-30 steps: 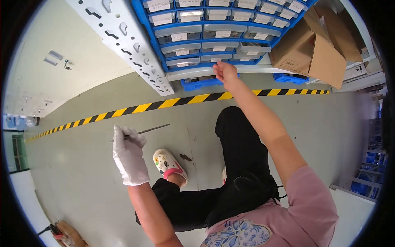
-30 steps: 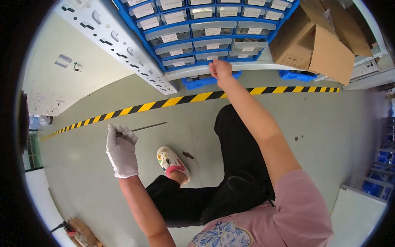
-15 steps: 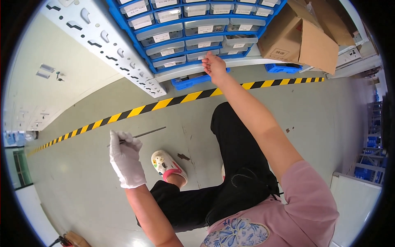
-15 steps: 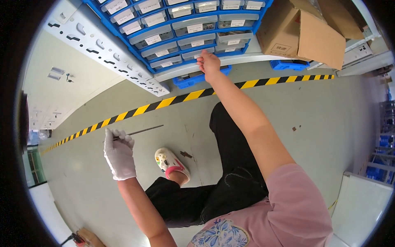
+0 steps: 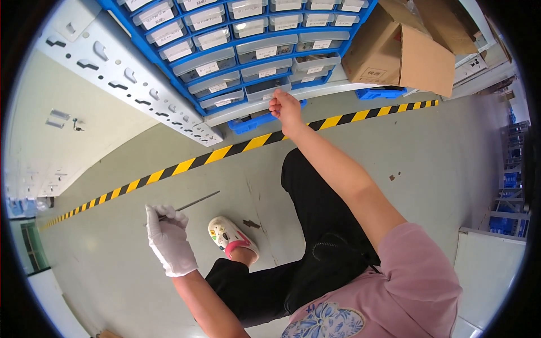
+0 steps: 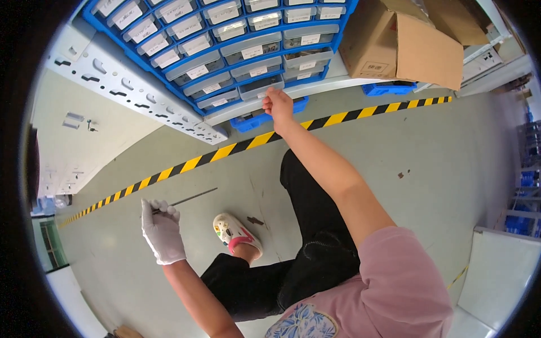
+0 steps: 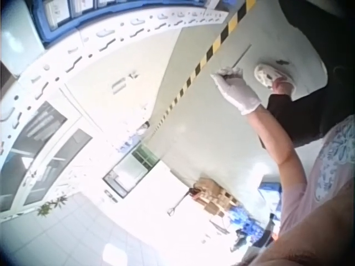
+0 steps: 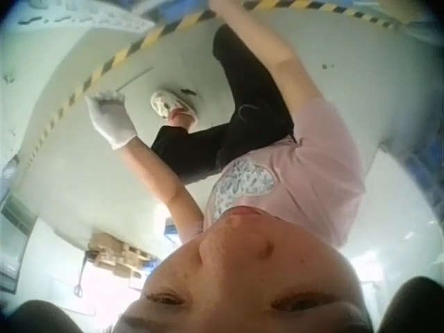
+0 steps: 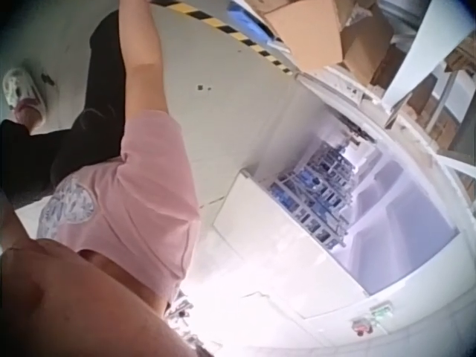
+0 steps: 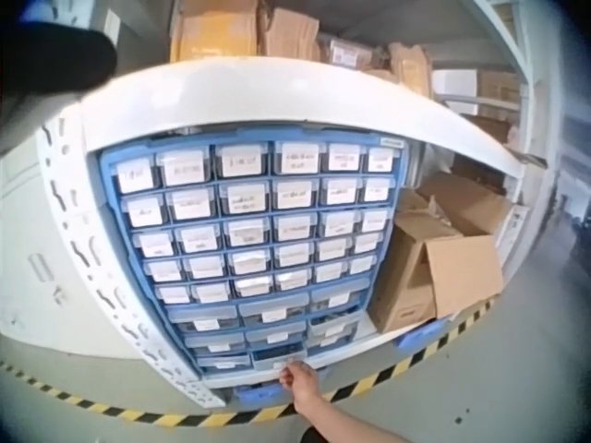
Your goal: Inspecting metal rods using a digital caliper and checking inventory in storage bins.
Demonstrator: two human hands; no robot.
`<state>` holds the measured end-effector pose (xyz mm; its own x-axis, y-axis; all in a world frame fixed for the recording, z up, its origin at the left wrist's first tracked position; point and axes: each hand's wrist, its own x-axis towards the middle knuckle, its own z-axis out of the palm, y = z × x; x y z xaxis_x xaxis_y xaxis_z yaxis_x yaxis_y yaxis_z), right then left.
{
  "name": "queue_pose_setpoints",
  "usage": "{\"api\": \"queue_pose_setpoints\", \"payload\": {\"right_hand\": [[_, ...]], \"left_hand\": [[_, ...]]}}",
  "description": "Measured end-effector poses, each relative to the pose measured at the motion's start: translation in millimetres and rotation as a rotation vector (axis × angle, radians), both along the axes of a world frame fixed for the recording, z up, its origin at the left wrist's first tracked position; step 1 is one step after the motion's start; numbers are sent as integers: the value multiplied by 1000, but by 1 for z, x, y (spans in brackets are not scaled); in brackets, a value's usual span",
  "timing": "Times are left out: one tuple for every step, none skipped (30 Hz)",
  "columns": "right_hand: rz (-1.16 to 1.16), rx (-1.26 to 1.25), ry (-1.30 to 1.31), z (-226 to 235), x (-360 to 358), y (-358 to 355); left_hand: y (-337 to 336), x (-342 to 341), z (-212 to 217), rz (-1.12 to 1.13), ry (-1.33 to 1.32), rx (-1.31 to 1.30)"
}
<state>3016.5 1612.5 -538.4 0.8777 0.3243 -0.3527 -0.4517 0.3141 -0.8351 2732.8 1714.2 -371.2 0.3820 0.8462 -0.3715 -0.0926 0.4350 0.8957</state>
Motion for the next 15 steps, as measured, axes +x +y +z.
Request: {"api": "queue_pose_setpoints", "payload": {"right_hand": [[-21, 3, 6, 3, -3, 2], [-42, 7, 12, 5, -6, 3], [-44, 11, 12, 4, -9, 2], [-34, -26, 1, 3, -13, 1], [-23, -63, -10, 2, -14, 0], [-25, -59, -10, -1, -12, 1], [3, -56, -83, -4, -11, 2], [32, -54, -156, -6, -10, 3], [33, -52, -153, -6, -10, 4], [14, -91, -160, -3, -9, 7], [-4, -131, -166, 0, -9, 9], [-2, -128, -165, 2, -8, 12], [-27, -127, -134, 3, -6, 15], [-51, -126, -104, 4, -2, 18], [-53, -126, -105, 4, 6, 21]], "left_hand": [[0, -1, -1, -2, -1, 3], [1, -2, -2, -10, -9, 8], [1, -3, -3, -17, -18, 13], [1, -3, -4, -20, -19, 17], [0, -3, -4, -18, -17, 0], [0, -3, -4, -15, -14, -16], [0, -2, -5, -17, -14, -13], [-1, 1, -5, -11, 8, -7], [0, 2, -5, -3, 32, -4], [0, 2, -5, -1, 34, -2], [0, 3, -6, -10, 33, 8], [0, 3, -6, -18, 32, 17], [0, 5, -6, -19, 32, 18], [-2, 7, -6, -21, 37, 16], [-3, 9, -6, -24, 41, 15]]}}
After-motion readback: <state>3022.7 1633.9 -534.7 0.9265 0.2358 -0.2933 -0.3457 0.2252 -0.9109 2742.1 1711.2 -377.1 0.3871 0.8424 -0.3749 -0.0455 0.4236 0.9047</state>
